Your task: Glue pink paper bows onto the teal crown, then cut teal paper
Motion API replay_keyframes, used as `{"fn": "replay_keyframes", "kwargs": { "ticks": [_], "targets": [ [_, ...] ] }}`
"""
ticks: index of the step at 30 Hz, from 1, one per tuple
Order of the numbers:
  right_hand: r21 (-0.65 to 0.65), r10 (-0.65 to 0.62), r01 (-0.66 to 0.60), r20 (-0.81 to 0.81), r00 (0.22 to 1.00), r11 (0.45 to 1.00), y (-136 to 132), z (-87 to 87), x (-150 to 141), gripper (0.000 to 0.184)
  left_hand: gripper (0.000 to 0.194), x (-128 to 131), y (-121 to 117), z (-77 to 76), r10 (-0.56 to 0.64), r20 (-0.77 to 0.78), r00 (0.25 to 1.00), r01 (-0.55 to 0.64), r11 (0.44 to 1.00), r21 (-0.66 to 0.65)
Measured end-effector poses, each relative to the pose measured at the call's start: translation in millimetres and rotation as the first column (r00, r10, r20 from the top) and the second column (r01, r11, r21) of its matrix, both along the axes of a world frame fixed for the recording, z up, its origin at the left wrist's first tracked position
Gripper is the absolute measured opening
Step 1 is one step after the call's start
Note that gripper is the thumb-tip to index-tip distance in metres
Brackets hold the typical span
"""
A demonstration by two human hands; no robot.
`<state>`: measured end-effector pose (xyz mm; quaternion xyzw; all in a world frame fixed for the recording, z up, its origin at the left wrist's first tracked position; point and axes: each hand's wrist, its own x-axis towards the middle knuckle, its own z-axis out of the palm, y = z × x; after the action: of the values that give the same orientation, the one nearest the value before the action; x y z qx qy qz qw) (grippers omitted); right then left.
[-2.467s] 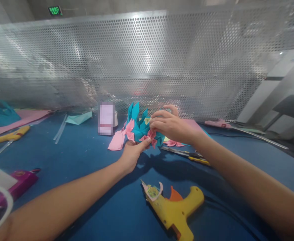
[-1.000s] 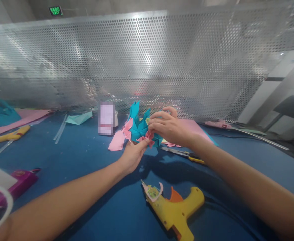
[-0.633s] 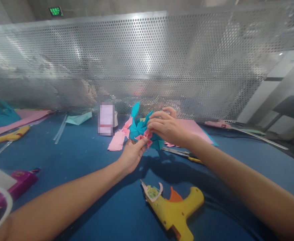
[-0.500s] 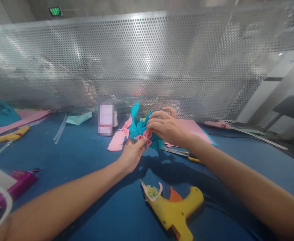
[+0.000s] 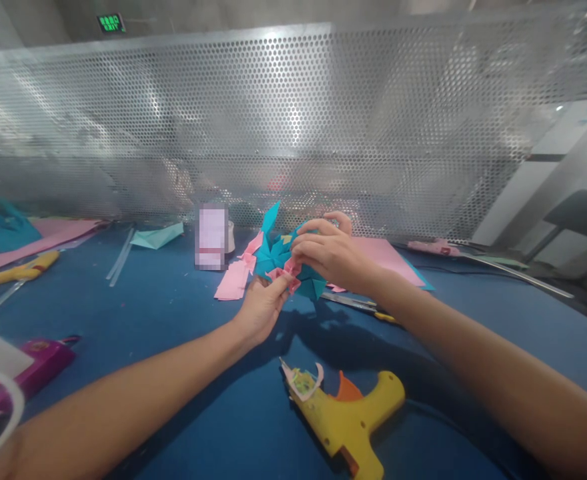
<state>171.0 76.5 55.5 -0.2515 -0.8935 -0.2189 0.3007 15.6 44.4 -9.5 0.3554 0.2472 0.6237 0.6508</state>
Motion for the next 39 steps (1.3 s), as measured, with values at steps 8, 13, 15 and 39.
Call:
{"fn": "replay_keyframes", "kwargs": {
  "ticks": [8, 13, 15, 39],
  "targets": [
    [-0.039, -0.027, 0.029, 0.065, 0.998, 0.999, 2.1, -1.4, 2.2, 0.016, 0.022, -0.8, 1.7, -1.9, -0.01, 0.005, 1.0, 0.01, 1.0, 0.011],
    [-0.038, -0.061, 0.066, 0.113, 0.992, 0.997, -1.1, 4.3, 2.9, 0.018, 0.021, -0.8, 2.6, -3.9, -0.025, 0.03, 0.999, 0.024, 1.0, 0.02],
    [-0.035, -0.062, 0.067, 0.127, 0.99, 0.997, -0.8, 5.2, 3.0, 0.018, 0.021, -0.7, 3.4, -4.0, -0.029, 0.032, 0.999, 0.028, 0.999, 0.019],
    [-0.04, -0.058, 0.064, 0.137, 0.989, 0.997, -2.7, 6.8, 3.2, 0.024, 0.021, -1.0, 1.6, -1.1, -0.022, 0.037, 0.999, 0.023, 1.0, -0.008]
  ]
}}
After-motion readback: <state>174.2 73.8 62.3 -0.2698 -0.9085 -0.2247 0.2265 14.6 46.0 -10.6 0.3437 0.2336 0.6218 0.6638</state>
